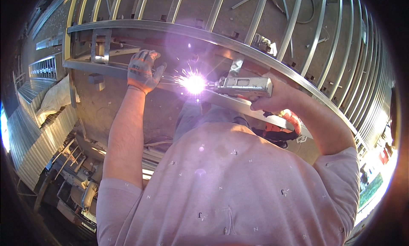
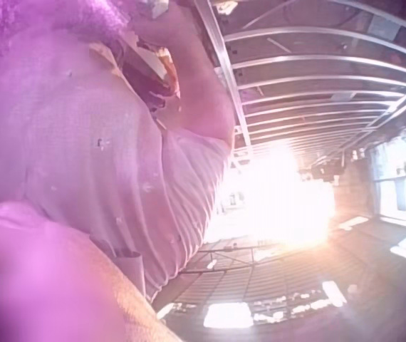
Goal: The person welds joints on a large metal frame using a handheld welding torch. They move along the frame, positioning the torch at intersections and applying welds while wearing gloves. The frame remains on supports throughout the process.
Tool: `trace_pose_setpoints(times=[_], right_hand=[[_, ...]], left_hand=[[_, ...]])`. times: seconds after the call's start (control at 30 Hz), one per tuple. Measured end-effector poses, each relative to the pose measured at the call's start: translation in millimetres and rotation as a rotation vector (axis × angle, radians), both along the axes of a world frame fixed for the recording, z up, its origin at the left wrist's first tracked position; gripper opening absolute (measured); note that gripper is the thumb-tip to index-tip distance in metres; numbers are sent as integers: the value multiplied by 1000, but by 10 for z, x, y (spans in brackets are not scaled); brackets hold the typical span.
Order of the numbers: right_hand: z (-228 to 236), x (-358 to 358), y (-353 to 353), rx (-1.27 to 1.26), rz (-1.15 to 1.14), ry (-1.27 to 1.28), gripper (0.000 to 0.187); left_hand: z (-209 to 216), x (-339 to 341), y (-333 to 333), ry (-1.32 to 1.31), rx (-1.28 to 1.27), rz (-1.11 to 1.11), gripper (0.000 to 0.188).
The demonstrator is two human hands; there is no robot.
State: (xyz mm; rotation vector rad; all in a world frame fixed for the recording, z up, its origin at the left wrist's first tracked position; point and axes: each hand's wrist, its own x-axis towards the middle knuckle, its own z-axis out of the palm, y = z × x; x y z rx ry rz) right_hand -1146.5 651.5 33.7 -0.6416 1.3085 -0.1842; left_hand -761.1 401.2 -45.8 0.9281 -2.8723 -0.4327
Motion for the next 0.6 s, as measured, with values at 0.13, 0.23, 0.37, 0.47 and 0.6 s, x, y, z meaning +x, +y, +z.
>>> trace_pose_setpoints(times=[0.13, 0.23, 0.37, 0.47, 0.6], right_hand=[[29, 5, 2, -54, 7, -24, 41], [47, 21, 14, -24, -34, -7, 40], [21, 40, 7, 47, 5, 11, 49], [25, 29, 15, 80, 5, 43, 49], [66, -10, 48, 24, 11, 28, 44]], left_hand=[[-7, 7, -6, 33, 5, -13, 38], [-8, 9, -8, 37, -14, -15, 38], [-6, 15, -13, 31, 3, -20, 37], [-6, 12, -18, 38, -10, -24, 37], [1, 12, -7, 37, 4, -13, 36]])
